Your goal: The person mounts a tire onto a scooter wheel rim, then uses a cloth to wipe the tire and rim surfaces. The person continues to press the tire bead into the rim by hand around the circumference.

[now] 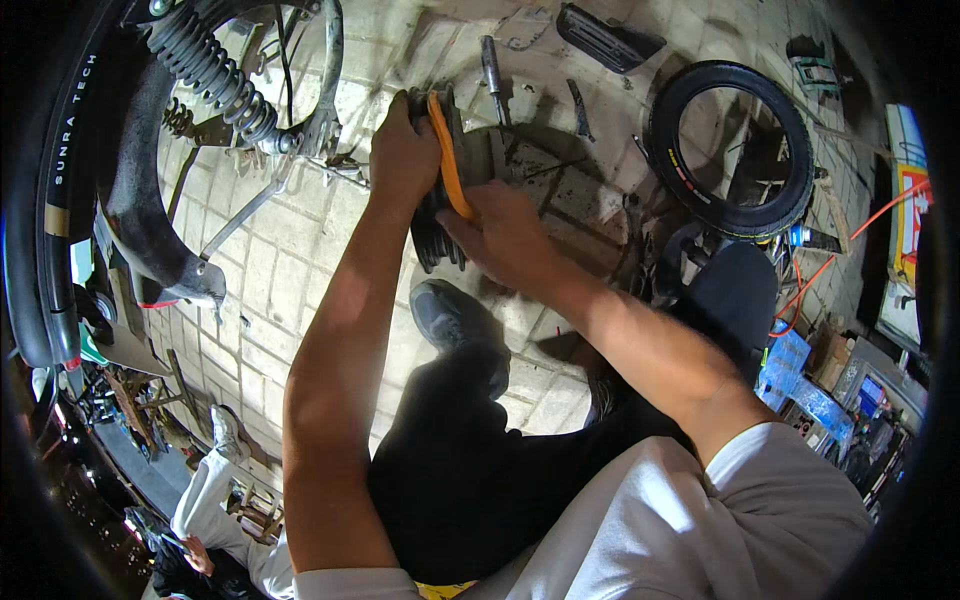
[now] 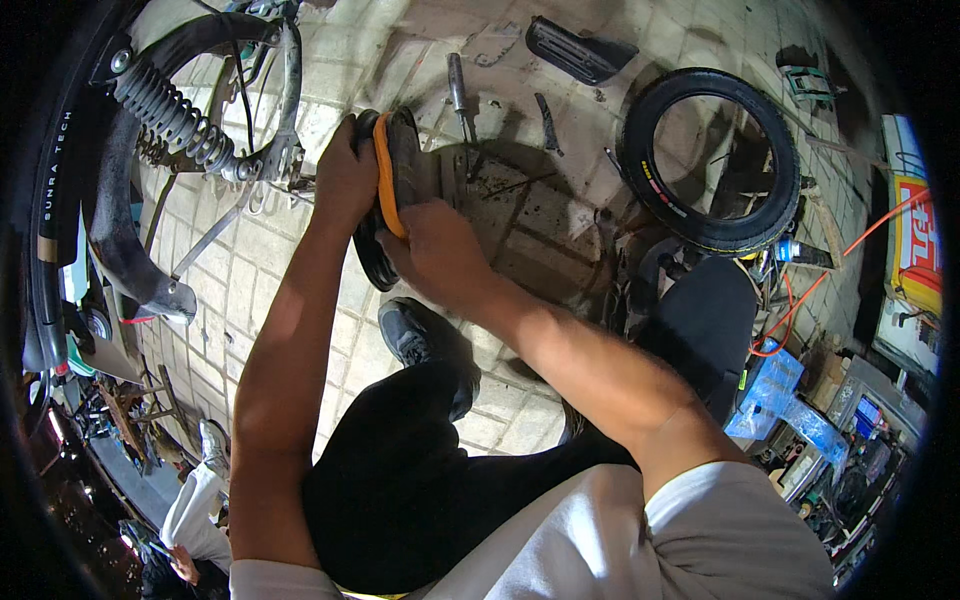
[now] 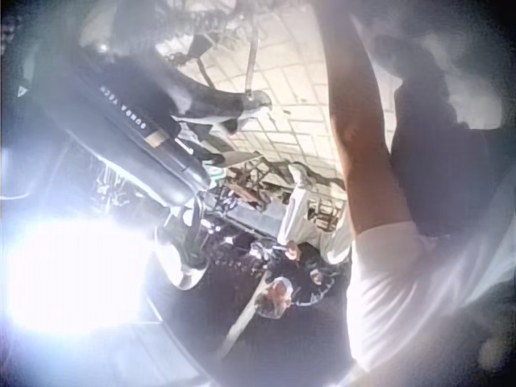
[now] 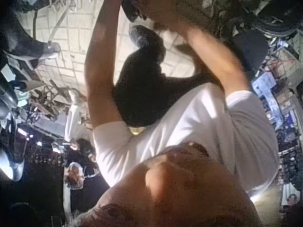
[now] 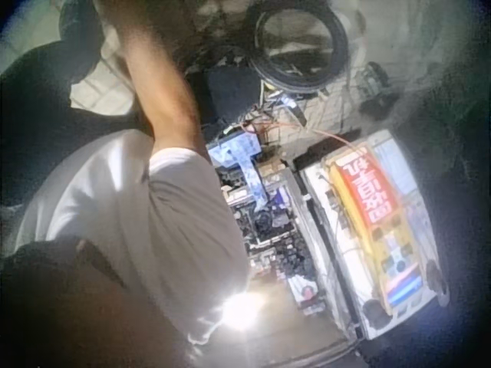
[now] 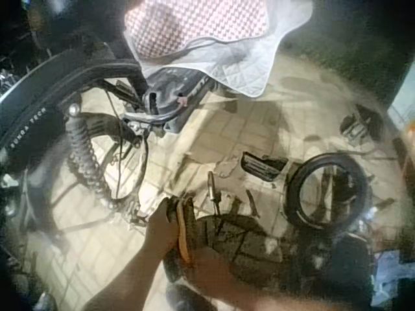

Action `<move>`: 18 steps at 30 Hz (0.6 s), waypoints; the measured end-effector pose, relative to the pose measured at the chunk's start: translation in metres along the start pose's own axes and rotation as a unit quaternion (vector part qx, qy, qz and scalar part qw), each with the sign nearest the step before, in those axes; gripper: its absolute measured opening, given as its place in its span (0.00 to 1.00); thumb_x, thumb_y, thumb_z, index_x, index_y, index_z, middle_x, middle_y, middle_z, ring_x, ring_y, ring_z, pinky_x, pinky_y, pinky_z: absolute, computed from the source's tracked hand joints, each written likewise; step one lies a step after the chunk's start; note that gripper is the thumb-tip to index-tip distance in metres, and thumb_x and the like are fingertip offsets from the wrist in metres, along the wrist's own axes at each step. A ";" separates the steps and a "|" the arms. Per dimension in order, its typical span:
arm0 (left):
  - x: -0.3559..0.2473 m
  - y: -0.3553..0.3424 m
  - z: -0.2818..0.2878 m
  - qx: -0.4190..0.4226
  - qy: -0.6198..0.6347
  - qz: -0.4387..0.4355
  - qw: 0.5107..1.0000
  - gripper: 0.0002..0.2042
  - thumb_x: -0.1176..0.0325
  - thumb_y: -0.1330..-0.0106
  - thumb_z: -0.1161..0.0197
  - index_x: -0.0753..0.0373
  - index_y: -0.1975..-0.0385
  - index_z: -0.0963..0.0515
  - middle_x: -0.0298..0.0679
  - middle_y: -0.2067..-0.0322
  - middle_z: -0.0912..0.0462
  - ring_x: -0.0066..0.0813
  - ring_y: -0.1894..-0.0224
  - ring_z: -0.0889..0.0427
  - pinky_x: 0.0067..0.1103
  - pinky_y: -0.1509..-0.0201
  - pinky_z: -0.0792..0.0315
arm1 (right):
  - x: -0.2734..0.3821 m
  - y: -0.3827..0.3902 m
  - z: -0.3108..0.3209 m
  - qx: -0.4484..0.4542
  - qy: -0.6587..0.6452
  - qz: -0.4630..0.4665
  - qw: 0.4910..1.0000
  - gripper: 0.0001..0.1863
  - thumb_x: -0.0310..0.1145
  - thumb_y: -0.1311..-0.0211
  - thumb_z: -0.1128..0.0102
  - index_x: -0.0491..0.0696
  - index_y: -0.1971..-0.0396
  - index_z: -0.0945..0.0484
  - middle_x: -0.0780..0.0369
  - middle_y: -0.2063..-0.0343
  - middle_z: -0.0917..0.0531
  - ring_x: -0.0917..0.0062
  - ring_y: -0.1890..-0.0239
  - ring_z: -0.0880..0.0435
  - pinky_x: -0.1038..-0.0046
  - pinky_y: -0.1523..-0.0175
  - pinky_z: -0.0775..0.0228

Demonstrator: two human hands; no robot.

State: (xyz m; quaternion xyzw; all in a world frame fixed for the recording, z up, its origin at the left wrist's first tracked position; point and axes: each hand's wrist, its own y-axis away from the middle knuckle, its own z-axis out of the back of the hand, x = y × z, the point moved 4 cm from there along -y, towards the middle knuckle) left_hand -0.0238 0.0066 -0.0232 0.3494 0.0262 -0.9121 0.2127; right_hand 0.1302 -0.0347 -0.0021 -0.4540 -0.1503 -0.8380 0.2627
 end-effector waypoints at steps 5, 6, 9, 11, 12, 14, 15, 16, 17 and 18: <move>0.000 -0.012 -0.008 0.000 0.178 0.066 0.982 0.27 0.68 0.34 0.47 0.70 0.34 0.36 0.58 0.44 0.24 0.48 0.45 0.21 0.32 0.42 0.28 | 0.001 -0.004 0.006 -0.034 0.059 0.051 0.996 0.13 0.34 0.41 0.37 0.40 0.77 0.24 0.47 0.80 0.22 0.51 0.71 0.22 0.51 0.63 0.31; 0.000 -0.015 -0.011 0.005 0.192 0.077 0.978 0.27 0.69 0.34 0.47 0.69 0.34 0.36 0.57 0.43 0.24 0.46 0.46 0.20 0.31 0.43 0.28 | 0.000 -0.003 0.007 -0.040 0.074 0.054 0.995 0.13 0.35 0.41 0.37 0.40 0.78 0.24 0.48 0.80 0.22 0.51 0.72 0.22 0.52 0.64 0.30; 0.000 -0.019 -0.017 0.021 0.223 0.112 0.968 0.27 0.70 0.35 0.47 0.68 0.34 0.35 0.56 0.44 0.24 0.43 0.48 0.19 0.30 0.46 0.26 | -0.009 0.001 0.009 -0.011 0.097 -0.055 0.994 0.14 0.37 0.40 0.36 0.41 0.76 0.23 0.49 0.81 0.21 0.52 0.73 0.20 0.54 0.66 0.29; -0.004 -0.024 -0.021 0.024 0.224 0.111 0.968 0.26 0.72 0.36 0.47 0.67 0.35 0.33 0.56 0.44 0.24 0.42 0.51 0.18 0.29 0.50 0.25 | -0.011 0.003 0.012 0.000 0.087 -0.083 0.993 0.16 0.39 0.39 0.35 0.39 0.71 0.22 0.50 0.80 0.19 0.55 0.76 0.18 0.59 0.68 0.27; -0.006 -0.026 -0.021 0.022 0.209 0.105 0.972 0.26 0.72 0.36 0.47 0.67 0.36 0.33 0.56 0.44 0.23 0.42 0.51 0.18 0.29 0.50 0.25 | -0.012 0.003 0.015 0.001 0.084 -0.089 0.992 0.17 0.40 0.39 0.35 0.39 0.69 0.22 0.51 0.80 0.19 0.57 0.77 0.18 0.61 0.69 0.26; -0.011 -0.030 -0.025 0.023 0.191 0.096 0.977 0.25 0.72 0.36 0.47 0.67 0.36 0.32 0.56 0.45 0.23 0.43 0.52 0.18 0.29 0.50 0.24 | -0.015 0.005 0.019 0.010 0.066 -0.119 0.991 0.18 0.41 0.40 0.33 0.39 0.67 0.21 0.51 0.78 0.18 0.60 0.75 0.16 0.63 0.68 0.26; -0.012 -0.033 -0.027 0.031 0.178 0.104 0.978 0.24 0.72 0.35 0.47 0.67 0.37 0.31 0.56 0.45 0.23 0.44 0.51 0.18 0.30 0.50 0.24 | -0.016 0.006 0.021 0.013 0.058 -0.131 0.990 0.18 0.42 0.41 0.32 0.39 0.66 0.21 0.52 0.77 0.17 0.62 0.74 0.15 0.64 0.67 0.25; -0.013 -0.034 -0.028 0.025 0.180 0.097 0.978 0.24 0.72 0.35 0.47 0.67 0.37 0.31 0.56 0.45 0.23 0.44 0.51 0.18 0.31 0.50 0.24 | -0.017 0.007 0.023 0.006 0.029 -0.143 0.989 0.18 0.41 0.41 0.33 0.39 0.67 0.21 0.51 0.77 0.17 0.60 0.74 0.16 0.63 0.67 0.26; -0.013 -0.034 -0.029 0.026 0.184 0.097 0.978 0.24 0.72 0.35 0.47 0.66 0.37 0.30 0.56 0.45 0.23 0.45 0.51 0.18 0.31 0.50 0.24 | -0.018 0.008 0.024 -0.001 -0.001 -0.155 0.988 0.18 0.41 0.41 0.33 0.39 0.67 0.22 0.50 0.77 0.18 0.58 0.74 0.16 0.61 0.66 0.26; -0.012 -0.035 -0.029 0.028 0.186 0.105 0.976 0.24 0.73 0.35 0.47 0.66 0.38 0.30 0.56 0.45 0.23 0.45 0.51 0.18 0.31 0.49 0.24 | -0.018 0.009 0.024 -0.006 -0.033 -0.163 0.986 0.17 0.40 0.41 0.33 0.39 0.68 0.23 0.50 0.76 0.18 0.55 0.73 0.17 0.59 0.66 0.27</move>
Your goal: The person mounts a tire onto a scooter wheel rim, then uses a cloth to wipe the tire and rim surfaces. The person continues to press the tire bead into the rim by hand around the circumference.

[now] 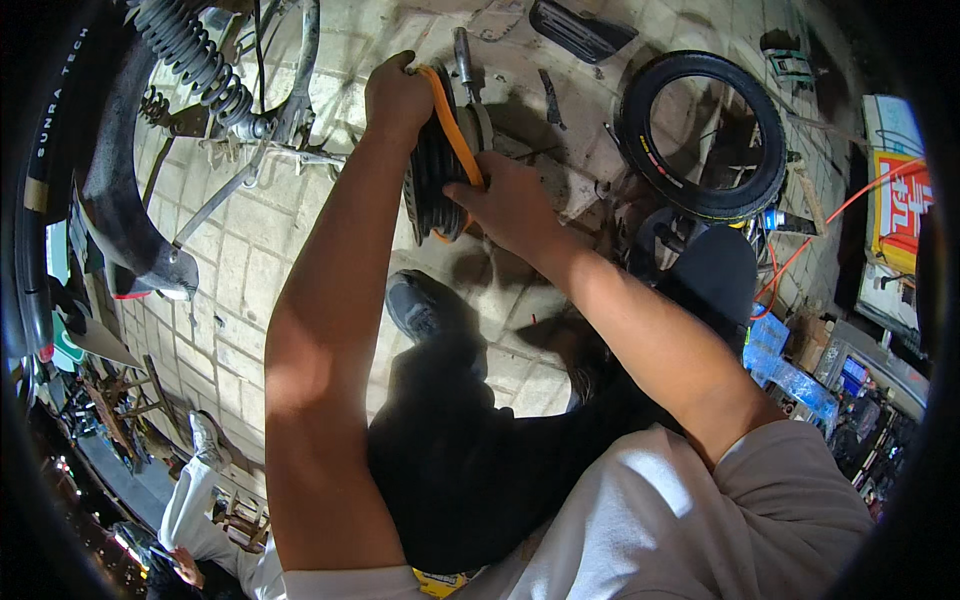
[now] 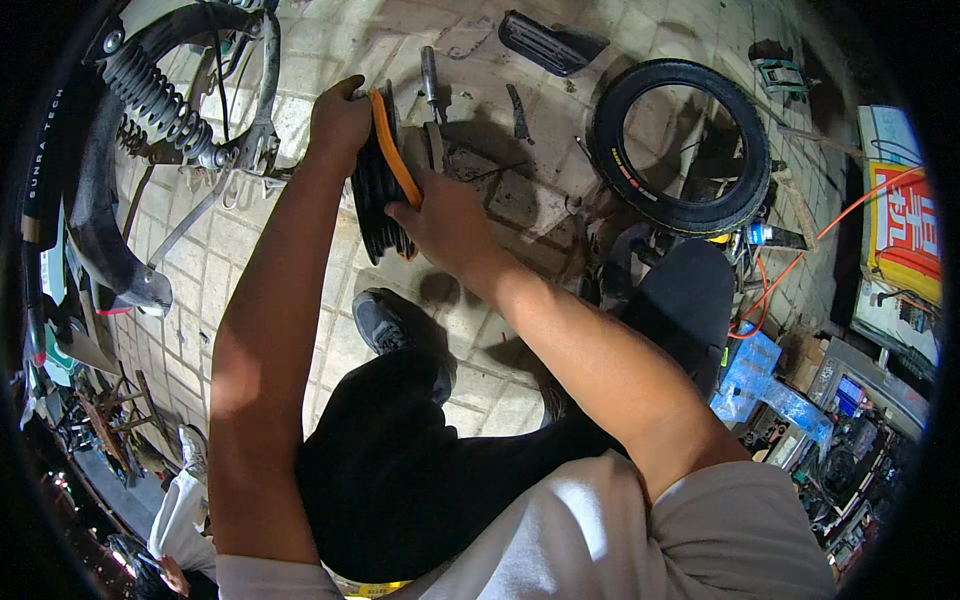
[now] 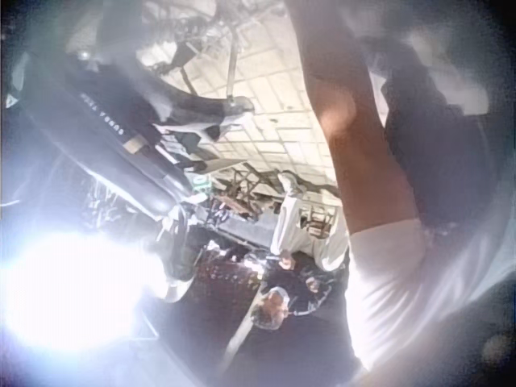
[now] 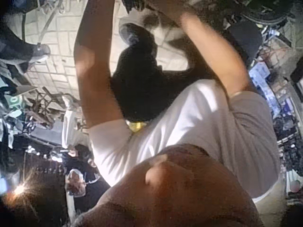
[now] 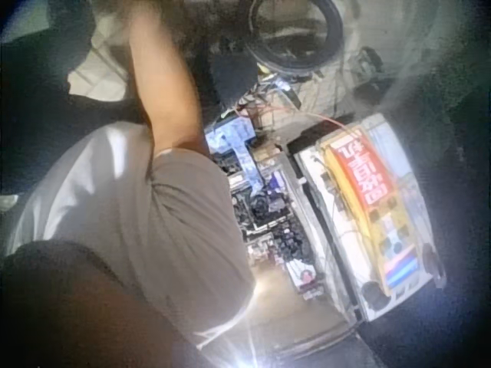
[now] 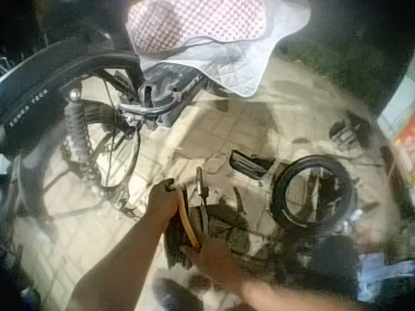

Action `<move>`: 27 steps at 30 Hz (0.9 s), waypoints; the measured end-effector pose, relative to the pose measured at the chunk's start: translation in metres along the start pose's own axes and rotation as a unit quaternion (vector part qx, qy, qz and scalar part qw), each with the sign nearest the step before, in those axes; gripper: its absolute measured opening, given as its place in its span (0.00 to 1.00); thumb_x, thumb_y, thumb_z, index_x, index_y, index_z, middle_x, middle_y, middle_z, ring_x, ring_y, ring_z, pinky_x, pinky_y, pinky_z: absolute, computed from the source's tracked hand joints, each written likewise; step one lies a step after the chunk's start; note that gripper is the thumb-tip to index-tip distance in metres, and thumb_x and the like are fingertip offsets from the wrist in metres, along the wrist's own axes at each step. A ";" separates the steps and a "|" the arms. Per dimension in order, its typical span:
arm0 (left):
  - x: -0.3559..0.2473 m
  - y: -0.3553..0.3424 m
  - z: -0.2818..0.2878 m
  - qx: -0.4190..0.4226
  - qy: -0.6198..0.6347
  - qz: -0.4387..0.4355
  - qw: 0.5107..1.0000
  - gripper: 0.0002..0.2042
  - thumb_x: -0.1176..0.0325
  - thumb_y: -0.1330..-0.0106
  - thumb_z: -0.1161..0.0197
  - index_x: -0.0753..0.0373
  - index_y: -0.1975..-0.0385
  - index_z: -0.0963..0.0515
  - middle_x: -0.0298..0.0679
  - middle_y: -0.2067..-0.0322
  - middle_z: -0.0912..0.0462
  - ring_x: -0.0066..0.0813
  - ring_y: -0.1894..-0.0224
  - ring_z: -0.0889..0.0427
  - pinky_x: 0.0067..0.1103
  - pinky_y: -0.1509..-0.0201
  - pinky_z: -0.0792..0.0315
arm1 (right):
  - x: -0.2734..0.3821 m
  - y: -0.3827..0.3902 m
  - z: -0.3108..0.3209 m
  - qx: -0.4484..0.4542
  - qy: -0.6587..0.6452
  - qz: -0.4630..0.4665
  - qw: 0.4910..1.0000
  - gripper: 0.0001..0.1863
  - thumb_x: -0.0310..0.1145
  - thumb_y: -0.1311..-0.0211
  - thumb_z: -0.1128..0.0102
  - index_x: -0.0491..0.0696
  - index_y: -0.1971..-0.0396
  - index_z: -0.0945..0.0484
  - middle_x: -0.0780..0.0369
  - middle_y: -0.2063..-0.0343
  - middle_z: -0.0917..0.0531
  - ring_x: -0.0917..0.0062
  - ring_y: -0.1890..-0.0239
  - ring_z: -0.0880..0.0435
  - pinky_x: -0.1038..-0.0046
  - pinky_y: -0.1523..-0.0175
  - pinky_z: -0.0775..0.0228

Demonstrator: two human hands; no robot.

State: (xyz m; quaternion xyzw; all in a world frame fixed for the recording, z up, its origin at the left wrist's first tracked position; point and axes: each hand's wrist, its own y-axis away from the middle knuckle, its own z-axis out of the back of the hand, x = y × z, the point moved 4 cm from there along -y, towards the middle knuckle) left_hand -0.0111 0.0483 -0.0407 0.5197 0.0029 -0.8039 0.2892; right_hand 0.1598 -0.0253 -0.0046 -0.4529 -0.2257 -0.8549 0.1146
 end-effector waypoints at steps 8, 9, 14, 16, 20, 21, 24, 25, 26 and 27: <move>0.002 -0.002 -0.001 0.004 0.070 0.025 0.997 0.22 0.73 0.37 0.42 0.68 0.41 0.27 0.52 0.48 0.20 0.39 0.50 0.20 0.28 0.47 0.26 | -0.007 0.005 -0.011 -0.038 0.029 -0.092 0.995 0.22 0.42 0.44 0.30 0.38 0.61 0.22 0.52 0.73 0.16 0.63 0.69 0.15 0.64 0.62 0.25; 0.000 -0.003 -0.001 0.001 0.056 0.020 0.998 0.22 0.73 0.37 0.42 0.68 0.41 0.27 0.53 0.48 0.20 0.39 0.50 0.20 0.29 0.47 0.26 | -0.008 0.005 -0.011 -0.037 0.035 -0.084 0.995 0.23 0.44 0.44 0.30 0.38 0.61 0.22 0.53 0.72 0.15 0.65 0.68 0.14 0.65 0.61 0.26; -0.002 -0.004 -0.003 -0.004 0.011 0.007 1.000 0.23 0.75 0.38 0.43 0.66 0.40 0.27 0.55 0.47 0.22 0.43 0.49 0.20 0.31 0.46 0.26 | -0.020 0.005 -0.014 0.007 0.024 -0.008 1.000 0.22 0.43 0.42 0.31 0.41 0.57 0.22 0.53 0.68 0.15 0.65 0.66 0.14 0.64 0.59 0.25; 0.000 -0.005 -0.002 -0.007 0.014 0.011 1.000 0.23 0.75 0.38 0.44 0.65 0.40 0.27 0.55 0.46 0.22 0.43 0.49 0.20 0.31 0.46 0.26 | -0.027 0.005 -0.017 0.030 0.020 -0.007 0.999 0.22 0.43 0.42 0.32 0.41 0.56 0.22 0.53 0.68 0.15 0.65 0.65 0.14 0.65 0.58 0.25; 0.003 -0.012 -0.003 -0.025 -0.004 -0.017 1.000 0.21 0.71 0.37 0.42 0.65 0.43 0.25 0.56 0.48 0.21 0.47 0.50 0.18 0.33 0.47 0.22 | -0.040 0.006 -0.024 0.062 0.011 0.008 0.998 0.22 0.44 0.42 0.32 0.40 0.57 0.23 0.52 0.71 0.16 0.60 0.68 0.15 0.64 0.60 0.25; 0.004 -0.013 -0.004 -0.022 -0.015 -0.017 0.999 0.21 0.71 0.37 0.42 0.64 0.42 0.25 0.55 0.48 0.21 0.46 0.50 0.18 0.33 0.47 0.22 | -0.044 0.007 -0.026 0.083 0.033 -0.010 0.996 0.23 0.44 0.42 0.32 0.39 0.58 0.23 0.51 0.72 0.17 0.57 0.70 0.16 0.63 0.62 0.25; 0.006 -0.016 -0.004 -0.017 -0.008 -0.023 1.000 0.22 0.69 0.37 0.41 0.64 0.42 0.25 0.55 0.49 0.20 0.47 0.50 0.18 0.33 0.47 0.22 | -0.049 0.011 -0.027 0.096 0.043 -0.009 0.994 0.22 0.46 0.41 0.34 0.39 0.62 0.23 0.51 0.75 0.17 0.57 0.72 0.16 0.63 0.64 0.25; 0.007 -0.016 -0.003 -0.023 -0.002 -0.021 1.000 0.22 0.68 0.37 0.40 0.64 0.43 0.25 0.56 0.49 0.20 0.47 0.50 0.18 0.33 0.47 0.22 | -0.048 0.012 -0.026 0.082 0.056 0.006 0.995 0.21 0.45 0.40 0.34 0.40 0.64 0.23 0.51 0.76 0.18 0.57 0.72 0.16 0.62 0.65 0.25; 0.006 -0.016 -0.003 -0.029 -0.009 -0.036 0.999 0.22 0.67 0.37 0.40 0.64 0.43 0.25 0.56 0.49 0.20 0.48 0.50 0.18 0.34 0.47 0.22 | -0.047 0.014 -0.026 0.066 0.067 0.019 0.995 0.19 0.44 0.40 0.35 0.41 0.65 0.24 0.52 0.77 0.18 0.57 0.73 0.16 0.62 0.66 0.25; 0.006 -0.016 -0.004 -0.032 -0.014 -0.035 0.999 0.22 0.67 0.37 0.40 0.64 0.43 0.24 0.56 0.49 0.20 0.48 0.50 0.18 0.34 0.46 0.23 | -0.045 0.016 -0.025 0.048 0.080 0.033 0.995 0.18 0.44 0.39 0.35 0.42 0.67 0.24 0.52 0.79 0.18 0.56 0.74 0.16 0.61 0.67 0.25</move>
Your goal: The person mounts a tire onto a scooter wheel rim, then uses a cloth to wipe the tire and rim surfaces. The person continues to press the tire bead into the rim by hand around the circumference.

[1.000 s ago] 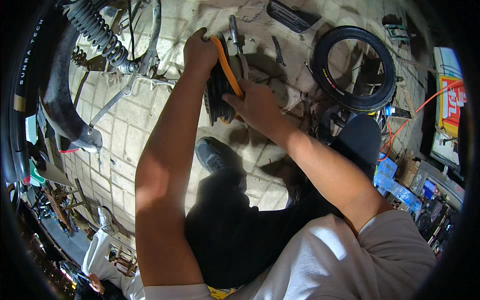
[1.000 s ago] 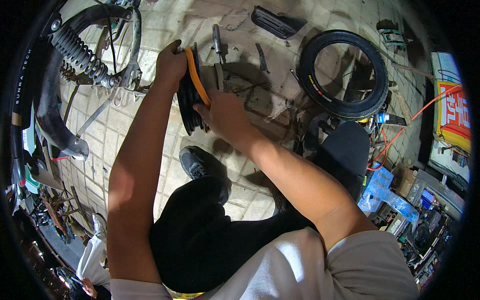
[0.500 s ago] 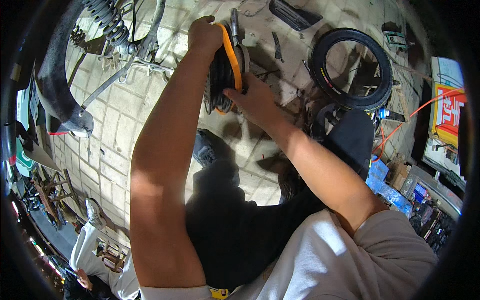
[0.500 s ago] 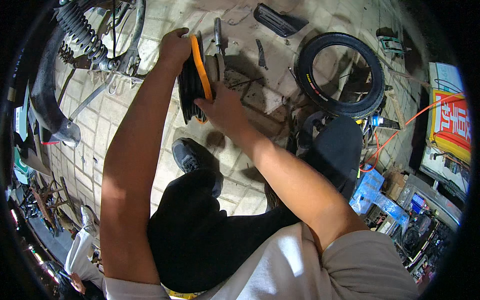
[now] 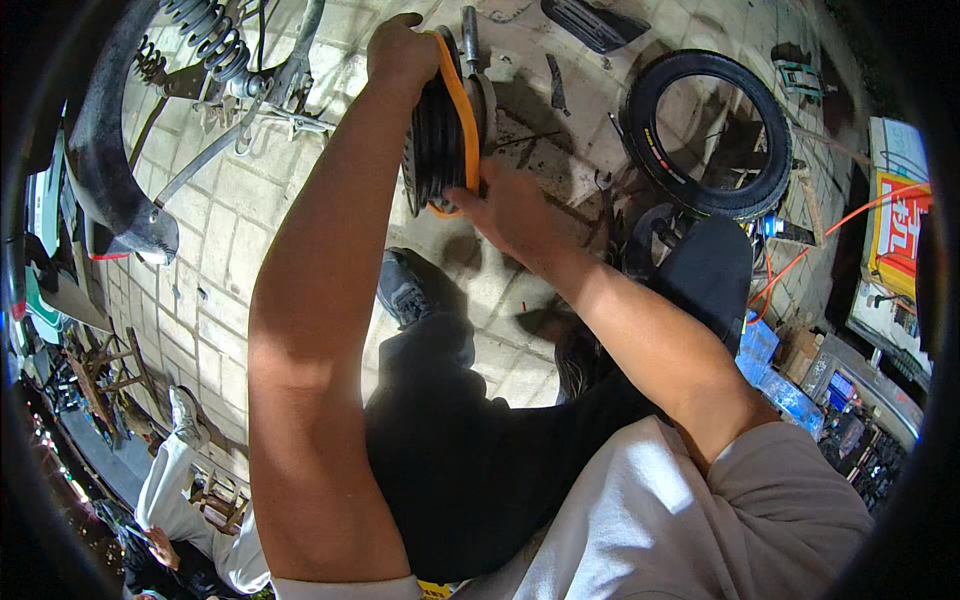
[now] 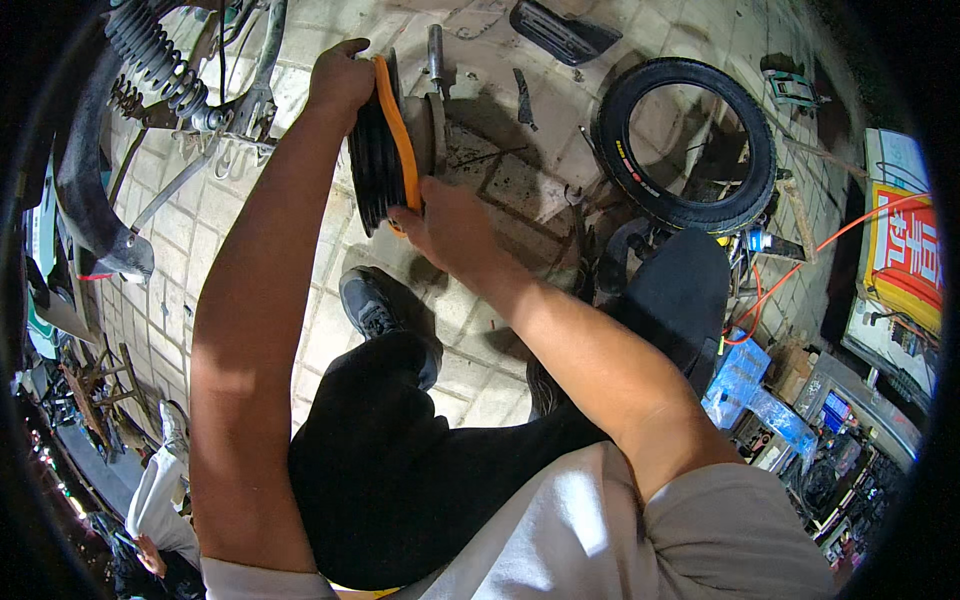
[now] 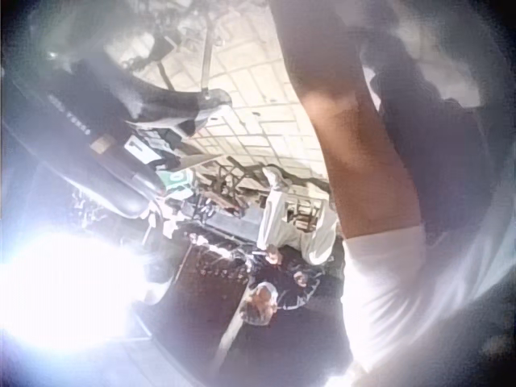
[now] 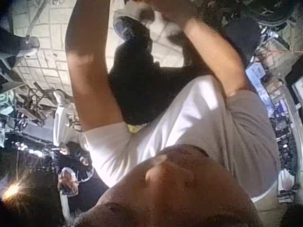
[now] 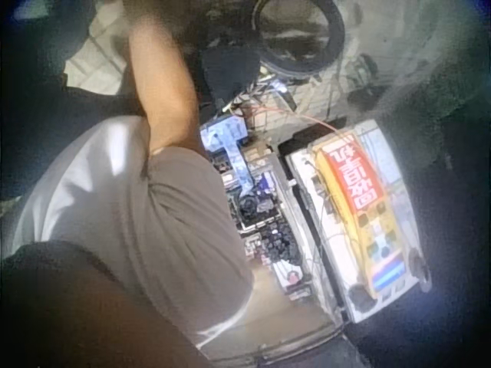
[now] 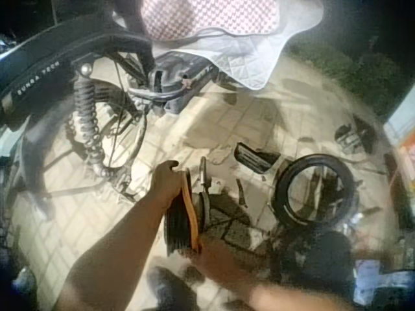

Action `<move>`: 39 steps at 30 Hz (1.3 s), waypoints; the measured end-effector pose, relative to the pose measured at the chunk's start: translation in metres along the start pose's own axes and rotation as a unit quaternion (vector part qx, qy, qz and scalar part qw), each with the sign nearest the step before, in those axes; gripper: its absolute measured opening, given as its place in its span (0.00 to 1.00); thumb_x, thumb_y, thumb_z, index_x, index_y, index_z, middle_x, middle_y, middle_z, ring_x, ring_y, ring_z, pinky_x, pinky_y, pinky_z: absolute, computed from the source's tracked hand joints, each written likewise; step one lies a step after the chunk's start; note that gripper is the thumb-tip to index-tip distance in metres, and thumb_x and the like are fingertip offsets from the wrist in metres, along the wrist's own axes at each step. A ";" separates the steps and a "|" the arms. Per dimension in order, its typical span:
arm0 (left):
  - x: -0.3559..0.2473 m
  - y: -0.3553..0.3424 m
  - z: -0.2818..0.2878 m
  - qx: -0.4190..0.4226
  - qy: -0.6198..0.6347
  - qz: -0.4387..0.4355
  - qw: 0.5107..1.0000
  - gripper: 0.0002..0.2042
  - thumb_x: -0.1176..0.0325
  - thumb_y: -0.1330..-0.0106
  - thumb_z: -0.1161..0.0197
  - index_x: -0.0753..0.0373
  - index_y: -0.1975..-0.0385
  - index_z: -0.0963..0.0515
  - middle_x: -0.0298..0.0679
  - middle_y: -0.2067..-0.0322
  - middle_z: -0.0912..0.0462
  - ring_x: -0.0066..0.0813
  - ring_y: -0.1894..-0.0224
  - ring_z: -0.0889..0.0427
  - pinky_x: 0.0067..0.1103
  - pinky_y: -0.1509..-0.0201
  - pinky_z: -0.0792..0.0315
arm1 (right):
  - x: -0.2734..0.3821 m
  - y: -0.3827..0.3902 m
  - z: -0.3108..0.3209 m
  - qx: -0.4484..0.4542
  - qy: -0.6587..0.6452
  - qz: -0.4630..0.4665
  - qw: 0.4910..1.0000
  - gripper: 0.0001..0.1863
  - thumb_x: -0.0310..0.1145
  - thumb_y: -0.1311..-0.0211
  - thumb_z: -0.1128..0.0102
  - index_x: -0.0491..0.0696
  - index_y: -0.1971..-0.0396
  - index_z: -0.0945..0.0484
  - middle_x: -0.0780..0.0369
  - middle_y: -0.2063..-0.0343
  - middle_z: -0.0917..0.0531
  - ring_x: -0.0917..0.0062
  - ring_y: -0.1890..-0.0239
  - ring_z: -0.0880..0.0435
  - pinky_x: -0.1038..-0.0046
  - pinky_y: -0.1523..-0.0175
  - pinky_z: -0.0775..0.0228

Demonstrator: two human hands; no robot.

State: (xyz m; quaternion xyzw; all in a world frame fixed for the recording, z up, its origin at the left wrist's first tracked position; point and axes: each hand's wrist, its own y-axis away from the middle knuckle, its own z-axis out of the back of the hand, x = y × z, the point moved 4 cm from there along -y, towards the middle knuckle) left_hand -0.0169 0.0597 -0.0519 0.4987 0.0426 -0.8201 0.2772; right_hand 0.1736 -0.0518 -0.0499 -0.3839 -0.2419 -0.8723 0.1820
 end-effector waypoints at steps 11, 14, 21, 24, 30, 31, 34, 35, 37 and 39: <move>-0.001 -0.006 0.001 0.001 -0.010 0.018 1.000 0.23 0.75 0.38 0.43 0.62 0.40 0.27 0.55 0.51 0.20 0.41 0.54 0.18 0.32 0.50 0.23 | 0.032 -0.007 0.018 -0.014 0.197 0.112 0.974 0.15 0.40 0.41 0.36 0.42 0.74 0.21 0.53 0.83 0.20 0.59 0.78 0.17 0.60 0.73 0.26; 0.001 -0.009 -0.005 0.007 -0.014 0.007 1.000 0.23 0.74 0.37 0.42 0.62 0.40 0.27 0.54 0.50 0.21 0.43 0.53 0.18 0.32 0.50 0.22 | 0.034 -0.008 0.020 0.006 0.159 0.056 0.986 0.15 0.40 0.41 0.37 0.41 0.75 0.20 0.52 0.82 0.19 0.59 0.75 0.16 0.61 0.69 0.26; 0.005 -0.023 -0.018 0.011 -0.018 0.010 1.000 0.21 0.73 0.41 0.39 0.61 0.45 0.22 0.52 0.55 0.17 0.41 0.57 0.15 0.31 0.52 0.21 | 0.019 -0.004 0.010 0.013 -0.111 -0.113 0.987 0.16 0.40 0.42 0.37 0.40 0.73 0.19 0.52 0.80 0.19 0.58 0.73 0.17 0.63 0.66 0.29; -0.001 -0.021 -0.016 -0.014 -0.080 -0.043 0.996 0.21 0.75 0.40 0.42 0.60 0.44 0.23 0.52 0.53 0.18 0.42 0.56 0.16 0.33 0.52 0.22 | 0.020 -0.004 0.014 -0.010 -0.024 -0.046 0.999 0.15 0.39 0.42 0.37 0.40 0.75 0.19 0.51 0.80 0.18 0.59 0.75 0.17 0.63 0.67 0.28; 0.003 -0.016 0.001 -0.008 -0.008 0.034 0.999 0.20 0.72 0.37 0.41 0.60 0.44 0.23 0.52 0.51 0.19 0.43 0.53 0.17 0.33 0.49 0.23 | 0.026 -0.014 0.023 0.041 0.157 0.057 0.985 0.19 0.43 0.41 0.37 0.38 0.75 0.18 0.51 0.79 0.17 0.58 0.74 0.16 0.60 0.65 0.23; 0.003 -0.016 0.001 -0.009 0.013 0.036 0.999 0.21 0.75 0.38 0.42 0.59 0.43 0.24 0.53 0.51 0.19 0.42 0.54 0.18 0.33 0.49 0.24 | 0.025 -0.018 0.023 0.059 0.156 0.052 0.985 0.20 0.43 0.40 0.38 0.38 0.75 0.18 0.52 0.81 0.18 0.58 0.75 0.16 0.59 0.66 0.24; 0.004 -0.017 0.004 -0.004 0.060 0.035 0.998 0.21 0.75 0.37 0.43 0.60 0.43 0.25 0.53 0.52 0.19 0.43 0.54 0.18 0.34 0.48 0.24 | 0.016 -0.023 0.017 0.119 0.161 0.033 0.979 0.21 0.45 0.39 0.42 0.38 0.75 0.19 0.52 0.84 0.20 0.58 0.77 0.17 0.58 0.68 0.26; 0.005 -0.017 0.003 -0.001 0.065 0.024 0.998 0.21 0.74 0.37 0.43 0.60 0.43 0.25 0.52 0.52 0.19 0.43 0.54 0.18 0.35 0.48 0.24 | 0.013 -0.024 0.011 0.144 0.166 0.028 0.975 0.22 0.46 0.39 0.42 0.38 0.75 0.19 0.52 0.84 0.20 0.58 0.77 0.17 0.58 0.68 0.26; 0.006 -0.015 -0.004 -0.011 0.028 0.036 0.999 0.21 0.74 0.38 0.41 0.61 0.43 0.25 0.52 0.53 0.19 0.43 0.55 0.17 0.35 0.49 0.23 | 0.003 -0.022 0.001 0.166 0.181 0.007 0.969 0.24 0.48 0.38 0.42 0.38 0.76 0.18 0.51 0.83 0.19 0.57 0.75 0.16 0.59 0.66 0.25; 0.010 -0.015 -0.009 -0.009 0.028 0.043 0.999 0.21 0.74 0.39 0.39 0.60 0.43 0.25 0.51 0.53 0.19 0.44 0.56 0.17 0.36 0.50 0.22 | -0.005 -0.019 -0.010 0.149 0.186 0.003 0.971 0.25 0.50 0.37 0.40 0.39 0.78 0.18 0.50 0.81 0.18 0.55 0.72 0.16 0.59 0.64 0.23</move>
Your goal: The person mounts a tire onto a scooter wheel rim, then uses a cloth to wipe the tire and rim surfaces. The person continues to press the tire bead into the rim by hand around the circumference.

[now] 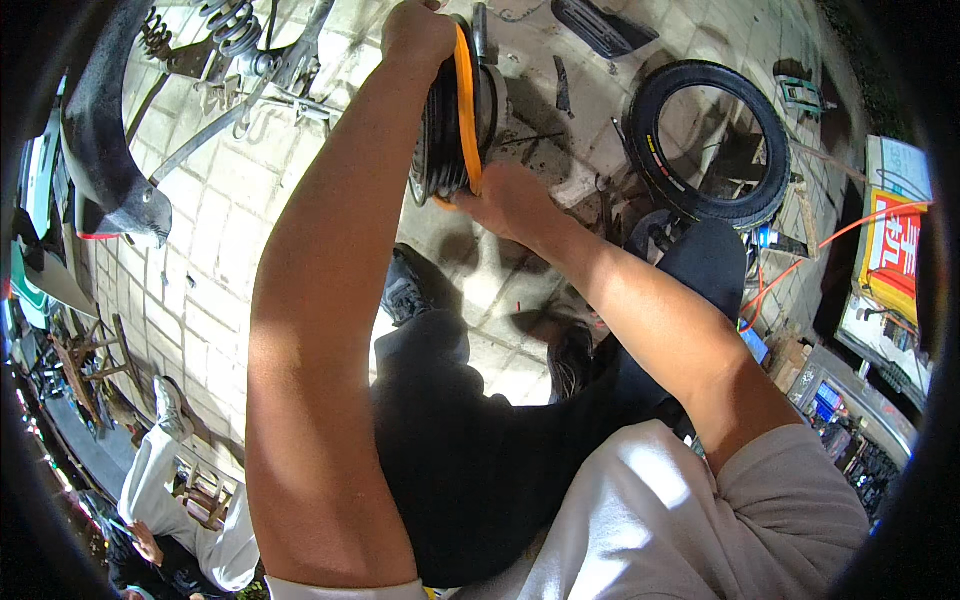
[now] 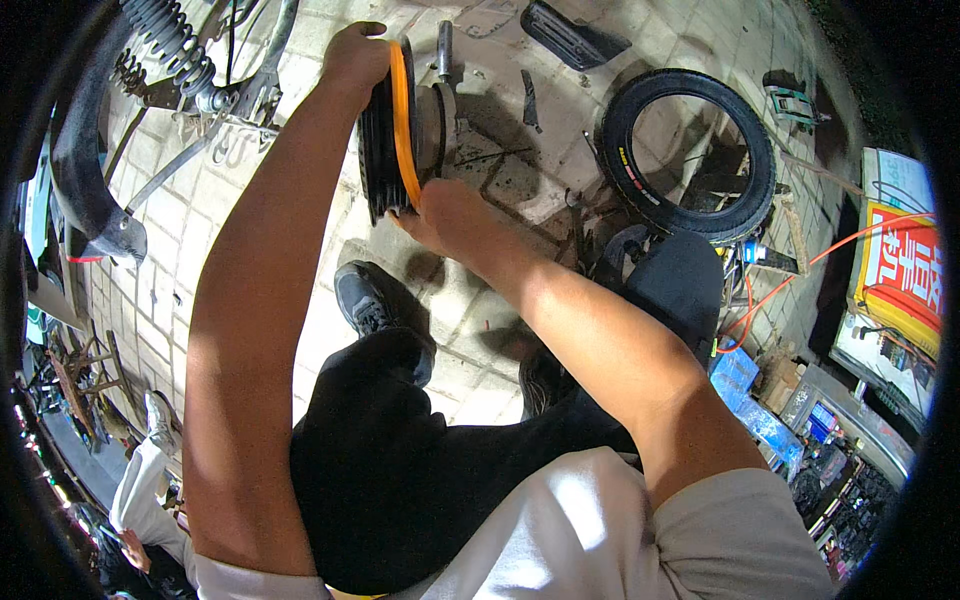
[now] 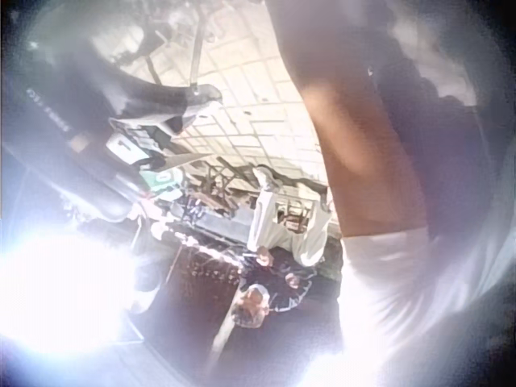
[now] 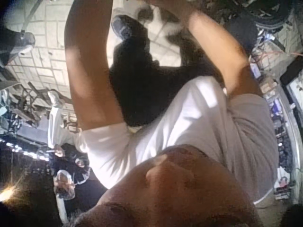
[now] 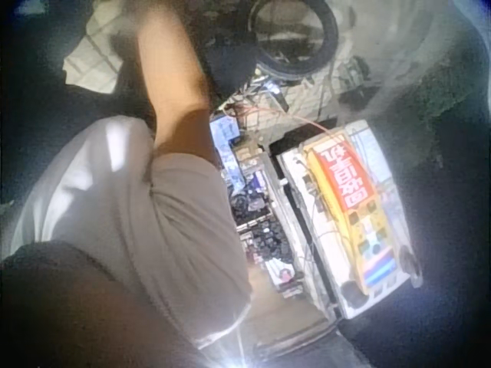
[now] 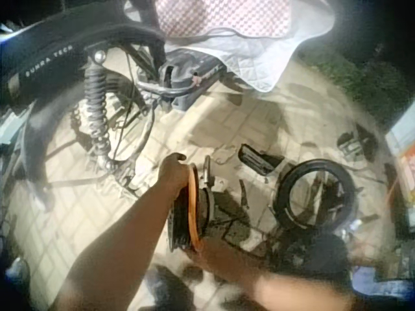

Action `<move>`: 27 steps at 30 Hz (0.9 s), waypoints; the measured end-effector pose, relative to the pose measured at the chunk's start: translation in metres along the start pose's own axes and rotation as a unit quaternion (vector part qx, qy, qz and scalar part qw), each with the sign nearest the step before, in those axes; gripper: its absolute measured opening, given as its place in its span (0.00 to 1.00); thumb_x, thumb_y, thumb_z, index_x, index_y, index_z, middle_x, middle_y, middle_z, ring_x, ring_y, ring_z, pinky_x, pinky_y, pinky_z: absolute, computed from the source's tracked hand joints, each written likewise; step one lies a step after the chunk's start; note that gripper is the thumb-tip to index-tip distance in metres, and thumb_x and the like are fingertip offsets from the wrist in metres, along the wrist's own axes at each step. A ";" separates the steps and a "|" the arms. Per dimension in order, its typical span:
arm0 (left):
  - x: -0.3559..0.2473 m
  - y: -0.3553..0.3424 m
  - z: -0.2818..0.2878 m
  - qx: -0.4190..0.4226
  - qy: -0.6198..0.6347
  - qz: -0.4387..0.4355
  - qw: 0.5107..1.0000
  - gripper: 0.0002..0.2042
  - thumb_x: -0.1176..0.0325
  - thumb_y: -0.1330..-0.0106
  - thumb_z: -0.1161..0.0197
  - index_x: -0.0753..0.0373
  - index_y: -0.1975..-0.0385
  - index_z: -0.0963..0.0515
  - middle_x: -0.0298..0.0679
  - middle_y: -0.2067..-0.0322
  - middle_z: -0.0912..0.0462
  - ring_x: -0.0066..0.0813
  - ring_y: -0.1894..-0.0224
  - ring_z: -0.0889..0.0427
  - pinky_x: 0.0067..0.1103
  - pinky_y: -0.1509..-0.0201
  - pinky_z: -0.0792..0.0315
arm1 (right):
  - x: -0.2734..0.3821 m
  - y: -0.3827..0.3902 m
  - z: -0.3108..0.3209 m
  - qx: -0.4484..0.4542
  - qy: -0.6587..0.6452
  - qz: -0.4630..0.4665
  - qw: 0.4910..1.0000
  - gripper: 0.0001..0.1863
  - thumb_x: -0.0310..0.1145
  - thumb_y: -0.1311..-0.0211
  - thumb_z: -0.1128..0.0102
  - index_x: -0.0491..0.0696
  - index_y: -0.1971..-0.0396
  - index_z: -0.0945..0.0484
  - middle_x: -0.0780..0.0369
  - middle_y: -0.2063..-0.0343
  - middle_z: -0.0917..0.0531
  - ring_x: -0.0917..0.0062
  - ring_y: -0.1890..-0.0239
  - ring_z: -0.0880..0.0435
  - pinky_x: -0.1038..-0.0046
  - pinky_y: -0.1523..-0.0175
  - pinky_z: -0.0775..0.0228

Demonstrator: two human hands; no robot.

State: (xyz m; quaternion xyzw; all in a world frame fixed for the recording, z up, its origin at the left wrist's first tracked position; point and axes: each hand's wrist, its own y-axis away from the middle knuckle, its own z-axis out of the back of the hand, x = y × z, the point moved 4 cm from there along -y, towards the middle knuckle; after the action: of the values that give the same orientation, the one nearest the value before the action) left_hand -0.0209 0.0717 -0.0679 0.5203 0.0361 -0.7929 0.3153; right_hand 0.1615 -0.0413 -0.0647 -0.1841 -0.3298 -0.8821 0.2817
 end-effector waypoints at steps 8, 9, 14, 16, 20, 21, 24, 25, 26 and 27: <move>0.011 -0.016 0.003 0.013 0.026 -0.060 0.998 0.21 0.74 0.40 0.39 0.62 0.45 0.23 0.50 0.55 0.18 0.42 0.58 0.17 0.32 0.53 0.23 | -0.001 0.010 -0.040 -0.057 0.005 0.009 0.998 0.26 0.49 0.36 0.42 0.39 0.82 0.20 0.49 0.84 0.20 0.54 0.80 0.18 0.59 0.75 0.26; 0.010 -0.014 0.004 0.008 0.025 -0.060 0.998 0.20 0.74 0.40 0.40 0.62 0.45 0.23 0.51 0.55 0.18 0.42 0.57 0.17 0.33 0.53 0.23 | -0.002 0.012 -0.040 -0.078 -0.034 -0.011 0.996 0.26 0.48 0.36 0.43 0.39 0.83 0.20 0.48 0.84 0.20 0.54 0.80 0.18 0.59 0.75 0.26; -0.003 0.008 0.007 0.010 -0.001 0.000 1.000 0.20 0.74 0.37 0.45 0.62 0.44 0.23 0.54 0.51 0.20 0.44 0.51 0.18 0.33 0.48 0.24 | 0.018 0.013 -0.046 -0.043 -0.137 -0.059 0.988 0.26 0.44 0.33 0.50 0.37 0.81 0.20 0.45 0.81 0.20 0.53 0.75 0.17 0.55 0.66 0.24; -0.011 0.019 0.010 0.016 -0.008 -0.007 1.000 0.20 0.74 0.37 0.46 0.62 0.43 0.24 0.54 0.50 0.20 0.45 0.49 0.19 0.33 0.46 0.25 | 0.035 0.015 -0.044 -0.023 -0.149 -0.065 0.986 0.25 0.43 0.32 0.54 0.38 0.80 0.21 0.45 0.79 0.19 0.52 0.72 0.17 0.53 0.61 0.25; -0.011 0.044 0.022 0.039 0.024 -0.045 0.998 0.21 0.70 0.34 0.49 0.64 0.39 0.27 0.52 0.49 0.20 0.42 0.55 0.16 0.32 0.52 0.23 | 0.060 0.034 -0.019 0.006 -0.162 0.045 0.986 0.21 0.42 0.33 0.50 0.38 0.72 0.22 0.47 0.75 0.18 0.53 0.69 0.18 0.54 0.57 0.27; -0.007 0.051 0.028 0.042 0.015 -0.052 0.998 0.21 0.70 0.33 0.49 0.64 0.40 0.27 0.52 0.47 0.20 0.42 0.52 0.17 0.31 0.48 0.24 | 0.056 0.039 -0.004 -0.029 -0.154 0.058 0.986 0.20 0.42 0.34 0.49 0.38 0.71 0.21 0.47 0.73 0.18 0.53 0.68 0.17 0.55 0.57 0.26; 0.006 0.074 0.046 0.083 -0.007 -0.094 0.992 0.21 0.69 0.34 0.47 0.66 0.41 0.26 0.50 0.45 0.20 0.42 0.45 0.20 0.30 0.38 0.31 | 0.021 0.050 0.038 -0.050 -0.145 -0.001 0.988 0.18 0.44 0.36 0.43 0.46 0.58 0.16 0.51 0.64 0.15 0.58 0.63 0.17 0.61 0.53 0.27; 0.009 0.084 0.053 0.099 0.028 -0.134 0.986 0.21 0.70 0.35 0.47 0.66 0.42 0.26 0.49 0.46 0.20 0.39 0.43 0.21 0.27 0.37 0.32 | 0.013 0.049 0.053 -0.114 -0.212 0.014 0.970 0.16 0.41 0.36 0.40 0.44 0.56 0.17 0.51 0.64 0.16 0.60 0.60 0.17 0.65 0.50 0.28; 0.013 0.093 0.057 0.111 0.041 -0.138 0.983 0.21 0.71 0.35 0.47 0.66 0.42 0.26 0.49 0.47 0.19 0.38 0.43 0.21 0.27 0.37 0.32 | 0.005 0.041 0.064 -0.145 -0.229 0.012 0.963 0.16 0.38 0.37 0.38 0.43 0.55 0.18 0.51 0.62 0.16 0.62 0.57 0.18 0.67 0.49 0.29; 0.019 0.100 0.062 0.123 0.049 -0.127 0.983 0.21 0.72 0.35 0.47 0.66 0.42 0.26 0.49 0.47 0.19 0.37 0.43 0.21 0.26 0.37 0.32 | 0.001 0.032 0.073 -0.191 -0.256 0.036 0.947 0.17 0.35 0.38 0.37 0.42 0.53 0.20 0.52 0.60 0.17 0.63 0.54 0.19 0.68 0.47 0.30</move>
State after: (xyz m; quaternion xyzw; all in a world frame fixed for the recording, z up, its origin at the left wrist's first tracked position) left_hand -0.0222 -0.0409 -0.0285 0.5846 0.0197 -0.7982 0.1440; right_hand 0.1901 -0.0114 0.0034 -0.4656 -0.2090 -0.8410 0.1794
